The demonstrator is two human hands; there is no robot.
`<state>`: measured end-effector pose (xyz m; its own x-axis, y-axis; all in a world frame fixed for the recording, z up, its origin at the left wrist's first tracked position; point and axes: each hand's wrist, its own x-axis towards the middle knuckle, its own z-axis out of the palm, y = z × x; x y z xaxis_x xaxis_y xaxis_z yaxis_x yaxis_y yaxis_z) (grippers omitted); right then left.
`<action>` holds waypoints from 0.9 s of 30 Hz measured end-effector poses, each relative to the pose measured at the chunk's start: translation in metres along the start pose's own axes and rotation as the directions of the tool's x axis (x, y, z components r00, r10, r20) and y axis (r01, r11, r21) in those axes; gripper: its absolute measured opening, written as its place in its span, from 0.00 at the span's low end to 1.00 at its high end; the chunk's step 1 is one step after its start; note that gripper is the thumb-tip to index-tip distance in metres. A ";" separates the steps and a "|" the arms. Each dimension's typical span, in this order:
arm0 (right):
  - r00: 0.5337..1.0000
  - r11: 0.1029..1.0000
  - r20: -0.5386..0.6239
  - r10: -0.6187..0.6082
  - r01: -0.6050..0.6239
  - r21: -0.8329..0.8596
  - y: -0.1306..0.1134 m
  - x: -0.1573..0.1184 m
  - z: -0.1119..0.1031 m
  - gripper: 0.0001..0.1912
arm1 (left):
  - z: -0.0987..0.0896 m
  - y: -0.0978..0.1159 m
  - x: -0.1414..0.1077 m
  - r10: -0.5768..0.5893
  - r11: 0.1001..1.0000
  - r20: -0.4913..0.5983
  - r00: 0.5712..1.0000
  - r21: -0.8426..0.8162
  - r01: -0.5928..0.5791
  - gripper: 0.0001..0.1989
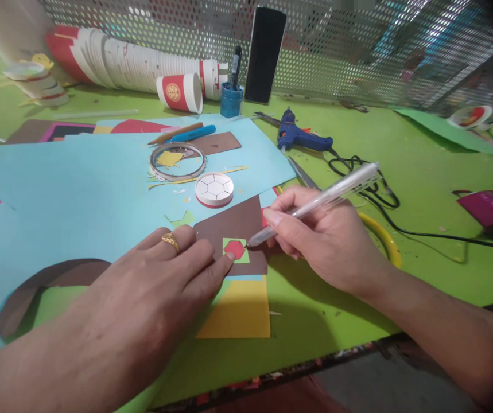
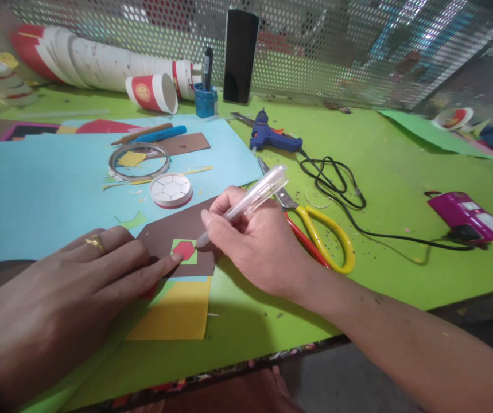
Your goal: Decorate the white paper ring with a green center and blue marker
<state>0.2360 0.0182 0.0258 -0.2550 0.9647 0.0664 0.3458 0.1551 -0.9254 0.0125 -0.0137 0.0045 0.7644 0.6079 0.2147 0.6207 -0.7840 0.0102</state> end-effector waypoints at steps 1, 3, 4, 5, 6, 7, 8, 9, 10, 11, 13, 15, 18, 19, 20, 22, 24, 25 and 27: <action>1.000 1.000 0.002 -0.001 0.001 0.000 0.000 0.000 0.000 0.11 | 0.000 0.000 0.000 0.002 1.000 -0.004 1.000 0.001 -0.002 0.21; 1.000 1.000 0.002 -0.007 0.007 0.001 0.000 0.000 0.000 0.11 | 0.000 0.000 0.000 0.008 1.000 -0.007 1.000 0.001 -0.008 0.21; 1.000 1.000 0.003 -0.010 0.010 0.000 0.000 0.000 0.000 0.11 | 0.000 -0.001 0.000 0.009 1.000 -0.004 1.000 0.000 -0.009 0.21; 1.000 1.000 0.002 -0.014 0.014 0.000 0.000 0.000 0.000 0.10 | 0.000 -0.001 0.000 0.010 1.000 -0.001 1.000 -0.001 -0.010 0.21; 1.000 1.000 0.002 -0.017 0.017 -0.001 0.000 0.000 0.000 0.10 | 0.000 -0.001 0.000 0.011 1.000 0.002 1.000 -0.003 -0.011 0.21; 1.000 1.000 0.002 -0.019 0.019 -0.002 0.000 0.001 0.000 0.10 | 0.000 -0.001 0.000 0.011 1.000 0.002 1.000 -0.003 -0.011 0.21; 1.000 1.000 0.003 -0.018 0.018 -0.001 -0.001 0.001 0.000 0.11 | -0.001 -0.001 0.000 0.012 1.000 0.000 1.000 -0.001 -0.012 0.21; 1.000 1.000 0.006 -0.018 0.018 0.005 -0.001 0.001 0.000 0.11 | -0.001 -0.001 0.001 0.013 1.000 -0.003 1.000 0.000 -0.013 0.21; 1.000 1.000 0.008 -0.016 0.016 0.011 -0.001 0.002 0.000 0.11 | -0.001 -0.001 0.001 0.012 1.000 -0.003 1.000 0.000 -0.012 0.21; 1.000 1.000 0.010 -0.014 0.014 0.018 -0.001 0.002 0.000 0.11 | -0.002 -0.001 0.001 0.012 1.000 -0.002 1.000 0.001 -0.012 0.20; 1.000 1.000 0.007 -0.014 0.014 0.025 -0.001 0.002 0.000 0.12 | -0.002 -0.001 0.001 0.010 1.000 0.002 1.000 0.006 -0.010 0.20; 1.000 1.000 0.006 -0.019 0.019 0.021 -0.002 0.001 0.000 0.12 | -0.002 -0.002 0.001 0.011 1.000 0.003 1.000 0.006 -0.011 0.20; 1.000 1.000 0.009 -0.025 0.025 0.005 -0.002 0.001 -0.001 0.12 | -0.002 -0.002 0.001 0.013 1.000 -0.013 1.000 -0.010 -0.013 0.20; 1.000 1.000 0.009 -0.026 0.026 0.002 -0.002 0.000 -0.001 0.12 | -0.002 -0.002 0.001 0.013 1.000 -0.017 1.000 -0.014 -0.013 0.20; 1.000 1.000 0.008 -0.025 0.025 0.000 -0.002 0.000 -0.001 0.12 | -0.002 -0.002 0.001 0.011 1.000 -0.021 1.000 -0.013 -0.012 0.20; 1.000 1.000 0.007 -0.023 0.023 -0.002 -0.002 0.001 0.000 0.12 | -0.002 -0.001 0.001 0.013 1.000 -0.025 1.000 -0.007 -0.013 0.20; 1.000 1.000 0.005 -0.023 0.023 -0.002 -0.002 0.001 0.000 0.12 | -0.002 -0.002 0.001 0.013 1.000 -0.019 1.000 0.002 -0.013 0.21; 1.000 1.000 0.005 -0.021 0.021 -0.002 -0.002 0.001 0.000 0.12 | -0.002 -0.002 0.001 0.012 1.000 -0.016 1.000 0.010 -0.012 0.21; 1.000 1.000 0.004 -0.021 0.021 0.003 -0.002 0.001 0.000 0.12 | -0.002 -0.002 0.000 0.016 1.000 -0.014 1.000 0.015 -0.015 0.21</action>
<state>0.2352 0.0185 0.0274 -0.2656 0.9604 0.0844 0.3381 0.1748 -0.9247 0.0112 -0.0120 0.0062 0.7715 0.5938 0.2284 0.6114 -0.7913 -0.0079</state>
